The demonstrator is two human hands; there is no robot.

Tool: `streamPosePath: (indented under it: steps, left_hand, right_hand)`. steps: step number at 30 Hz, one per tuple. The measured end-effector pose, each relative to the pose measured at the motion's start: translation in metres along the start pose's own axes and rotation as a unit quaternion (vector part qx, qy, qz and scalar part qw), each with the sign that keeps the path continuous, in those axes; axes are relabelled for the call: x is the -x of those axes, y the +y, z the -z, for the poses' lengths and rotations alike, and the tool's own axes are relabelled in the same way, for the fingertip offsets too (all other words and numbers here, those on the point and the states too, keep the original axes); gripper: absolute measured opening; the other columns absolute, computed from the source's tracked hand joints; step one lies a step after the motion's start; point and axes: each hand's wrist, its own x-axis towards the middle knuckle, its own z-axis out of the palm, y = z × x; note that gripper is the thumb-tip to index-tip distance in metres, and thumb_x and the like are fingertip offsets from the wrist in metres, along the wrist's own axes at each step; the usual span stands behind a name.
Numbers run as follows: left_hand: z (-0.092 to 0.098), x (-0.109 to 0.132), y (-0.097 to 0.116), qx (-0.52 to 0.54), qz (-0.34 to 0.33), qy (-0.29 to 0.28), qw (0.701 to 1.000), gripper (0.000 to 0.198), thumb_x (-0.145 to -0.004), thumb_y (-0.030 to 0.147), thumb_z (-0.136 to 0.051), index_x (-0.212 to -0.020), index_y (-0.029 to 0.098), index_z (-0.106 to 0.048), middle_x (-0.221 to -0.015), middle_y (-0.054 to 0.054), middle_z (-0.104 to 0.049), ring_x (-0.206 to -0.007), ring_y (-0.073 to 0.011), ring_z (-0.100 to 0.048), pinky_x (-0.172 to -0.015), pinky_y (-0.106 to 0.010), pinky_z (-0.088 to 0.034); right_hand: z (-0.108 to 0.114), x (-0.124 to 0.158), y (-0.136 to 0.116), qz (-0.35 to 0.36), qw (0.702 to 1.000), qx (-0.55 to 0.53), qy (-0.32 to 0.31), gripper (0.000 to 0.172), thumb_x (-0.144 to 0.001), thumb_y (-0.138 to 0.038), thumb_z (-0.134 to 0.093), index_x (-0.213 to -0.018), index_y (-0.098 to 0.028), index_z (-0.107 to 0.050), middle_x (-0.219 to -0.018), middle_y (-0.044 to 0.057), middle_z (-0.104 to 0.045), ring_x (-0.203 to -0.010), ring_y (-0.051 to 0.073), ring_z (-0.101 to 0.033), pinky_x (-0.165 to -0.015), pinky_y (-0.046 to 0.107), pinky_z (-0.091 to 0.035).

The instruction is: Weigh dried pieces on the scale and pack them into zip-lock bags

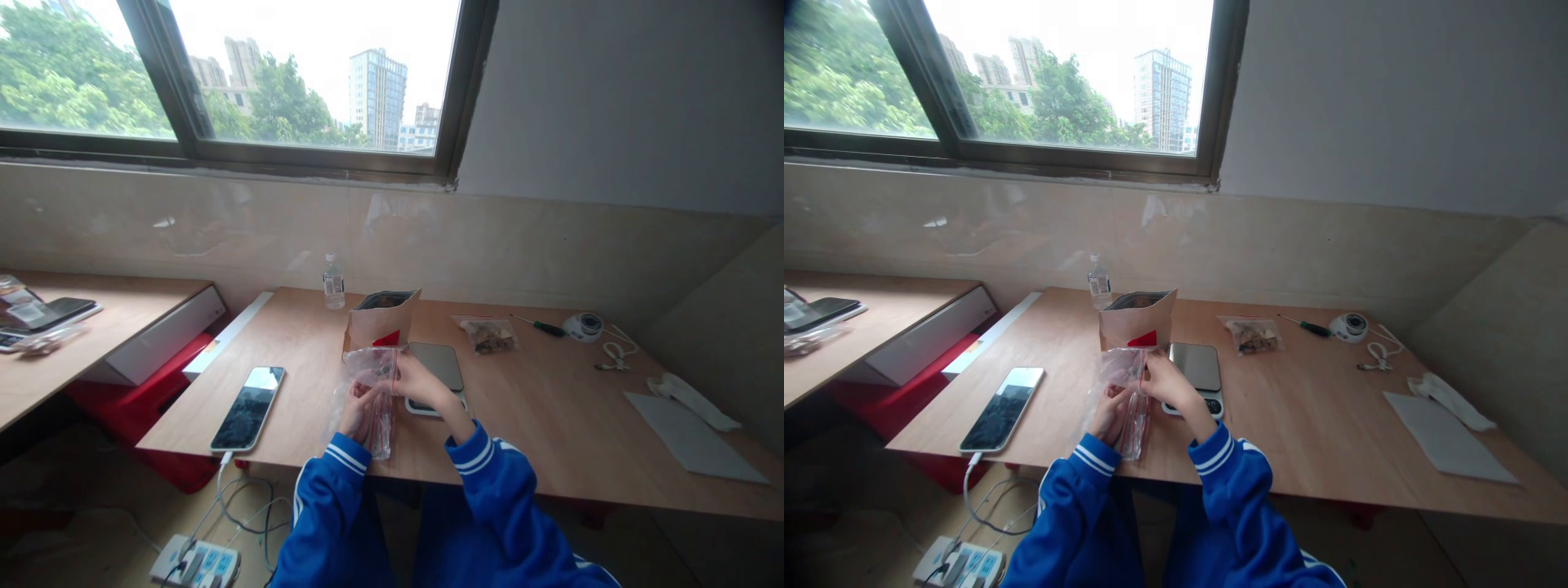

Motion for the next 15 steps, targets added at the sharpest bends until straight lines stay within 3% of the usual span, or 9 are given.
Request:
streamPosePath:
  steps: [5, 10, 12, 15]
  left_hand:
    - [-0.005, 0.001, 0.005, 0.024, 0.025, -0.042, 0.999, 0.038, -0.061, 0.018, -0.08, -0.096, 0.017, -0.065, -0.097, -0.005, -0.071, -0.089, -0.0165, -0.066, -0.084, -0.028, -0.05]
    - [-0.01, 0.004, 0.009, 0.027, 0.043, -0.041, 0.998, 0.027, -0.067, 0.022, -0.077, -0.089, 0.015, -0.066, -0.091, -0.005, -0.07, -0.081, -0.0129, -0.066, -0.075, -0.023, -0.051]
    - [-0.01, 0.005, 0.01, 0.023, 0.053, -0.027, 0.998, 0.027, -0.065, 0.022, -0.078, -0.088, 0.015, -0.065, -0.085, -0.003, -0.069, -0.073, -0.0107, -0.065, -0.068, -0.02, -0.05]
    - [-0.01, 0.006, 0.01, 0.019, 0.057, -0.005, 0.998, 0.028, -0.062, 0.022, -0.079, -0.084, 0.015, -0.064, -0.075, 0.0, -0.067, -0.058, -0.0059, -0.059, -0.056, -0.016, -0.046]
  right_hand:
    - [0.007, 0.004, 0.006, -0.015, 0.996, -0.084, -0.03, 0.022, -0.075, -0.027, -0.069, -0.095, -0.017, -0.068, -0.095, 0.006, -0.07, -0.088, 0.022, -0.064, -0.079, 0.033, -0.05]
    - [0.027, 0.011, 0.001, -0.047, 0.992, -0.095, 0.065, 0.02, -0.076, -0.033, -0.067, -0.088, -0.017, -0.068, -0.091, 0.005, -0.069, -0.086, 0.019, -0.064, -0.078, 0.03, -0.049]
    - [0.043, 0.004, -0.009, -0.022, 0.987, -0.127, 0.096, 0.023, -0.078, -0.037, -0.066, -0.091, -0.018, -0.066, -0.093, 0.004, -0.068, -0.088, 0.018, -0.064, -0.08, 0.029, -0.049]
    - [0.064, -0.022, -0.028, 0.046, 0.969, -0.144, 0.194, 0.03, -0.081, -0.04, -0.064, -0.105, -0.021, -0.061, -0.098, 0.003, -0.067, -0.095, 0.016, -0.062, -0.086, 0.029, -0.049]
